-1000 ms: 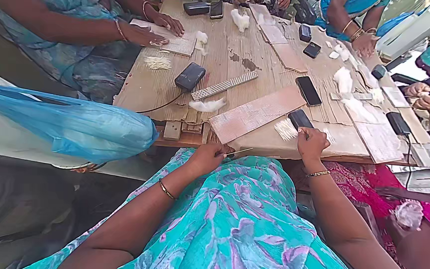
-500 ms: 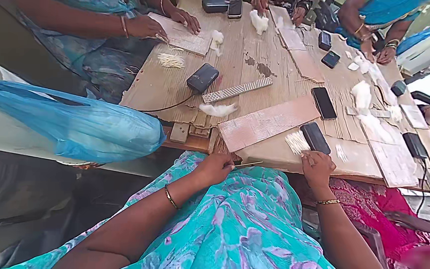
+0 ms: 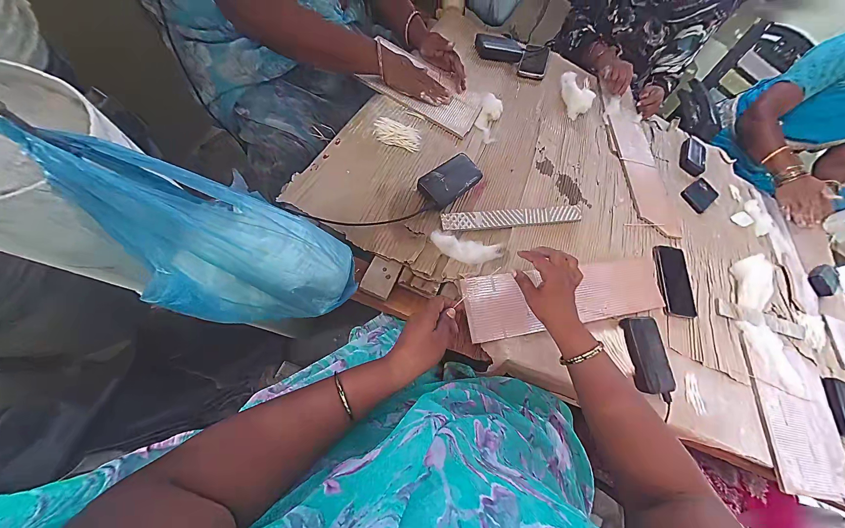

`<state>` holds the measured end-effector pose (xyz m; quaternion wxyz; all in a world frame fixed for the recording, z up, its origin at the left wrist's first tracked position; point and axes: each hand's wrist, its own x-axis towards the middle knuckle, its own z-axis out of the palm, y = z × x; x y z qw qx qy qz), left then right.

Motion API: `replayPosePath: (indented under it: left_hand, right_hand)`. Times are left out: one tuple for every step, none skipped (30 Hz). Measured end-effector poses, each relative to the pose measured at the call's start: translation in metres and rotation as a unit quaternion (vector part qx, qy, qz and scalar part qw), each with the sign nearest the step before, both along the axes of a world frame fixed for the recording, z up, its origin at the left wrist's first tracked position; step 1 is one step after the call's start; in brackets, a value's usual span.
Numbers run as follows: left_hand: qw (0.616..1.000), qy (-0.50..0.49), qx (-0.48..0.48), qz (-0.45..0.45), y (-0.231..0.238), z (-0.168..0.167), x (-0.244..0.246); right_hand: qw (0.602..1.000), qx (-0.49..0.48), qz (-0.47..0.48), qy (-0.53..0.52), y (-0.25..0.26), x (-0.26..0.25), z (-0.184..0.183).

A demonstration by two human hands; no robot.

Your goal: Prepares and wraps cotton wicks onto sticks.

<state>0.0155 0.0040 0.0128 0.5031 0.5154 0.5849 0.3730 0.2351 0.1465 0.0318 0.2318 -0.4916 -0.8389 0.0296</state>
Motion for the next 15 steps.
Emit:
replayPosePath:
  left_hand:
    - [1.000, -0.011, 0.004, 0.011, 0.001, -0.001, -0.001]
    - [1.000, -0.022, 0.008, 0.018, 0.001, -0.002, -0.002]
    - [0.999, -0.029, 0.008, 0.022, 0.001, -0.001, -0.003]
    - [0.999, -0.034, 0.005, 0.023, 0.002, 0.000, -0.003]
    - [0.999, -0.038, 0.002, 0.024, 0.002, 0.001, -0.004]
    - [0.999, -0.041, -0.001, 0.024, 0.003, 0.001, -0.005]
    - [0.999, -0.044, -0.004, 0.026, 0.003, 0.001, -0.005]
    - [0.998, -0.050, -0.005, 0.030, 0.004, 0.000, -0.006]
    - [0.998, -0.056, -0.004, 0.037, 0.005, -0.001, -0.006]
    - [0.997, -0.059, -0.001, 0.045, 0.006, -0.002, -0.007]
    - [0.997, -0.060, 0.003, 0.055, 0.007, -0.004, -0.007]
    - [0.996, -0.061, 0.009, 0.063, 0.009, -0.006, -0.008]
    - [0.996, -0.059, 0.021, 0.069, 0.012, -0.009, -0.009]
    - [0.995, -0.060, 0.035, 0.077, 0.015, -0.011, -0.010]
    - [0.993, -0.060, 0.053, 0.085, 0.019, -0.011, -0.010]
  right_hand:
    - [0.999, -0.029, -0.003, -0.024, 0.007, -0.014, -0.004]
    - [0.997, -0.055, -0.010, -0.045, 0.013, -0.026, -0.007]
    - [0.995, -0.072, -0.017, -0.062, 0.019, -0.035, -0.011]
    - [0.994, -0.082, -0.022, -0.069, 0.023, -0.042, -0.014]
    - [0.993, -0.089, -0.025, -0.067, 0.025, -0.046, -0.016]
    - [0.993, -0.094, -0.025, -0.059, 0.027, -0.049, -0.016]
    - [0.994, -0.100, -0.025, -0.041, 0.027, -0.050, -0.016]
    - [0.994, -0.102, -0.024, -0.016, 0.026, -0.049, -0.015]
    - [0.995, -0.101, -0.022, 0.009, 0.026, -0.047, -0.014]
    - [0.994, -0.104, -0.016, 0.040, 0.025, -0.044, -0.011]
    - [0.991, -0.110, -0.009, 0.080, 0.023, -0.040, -0.009]
    - [0.984, -0.123, -0.003, 0.129, 0.019, -0.036, -0.005]
    - [0.971, -0.155, -0.006, 0.182, 0.013, -0.033, 0.001]
    - [0.952, -0.194, -0.015, 0.234, 0.007, -0.030, 0.007]
    - [0.932, -0.231, -0.018, 0.280, -0.002, -0.027, 0.013]
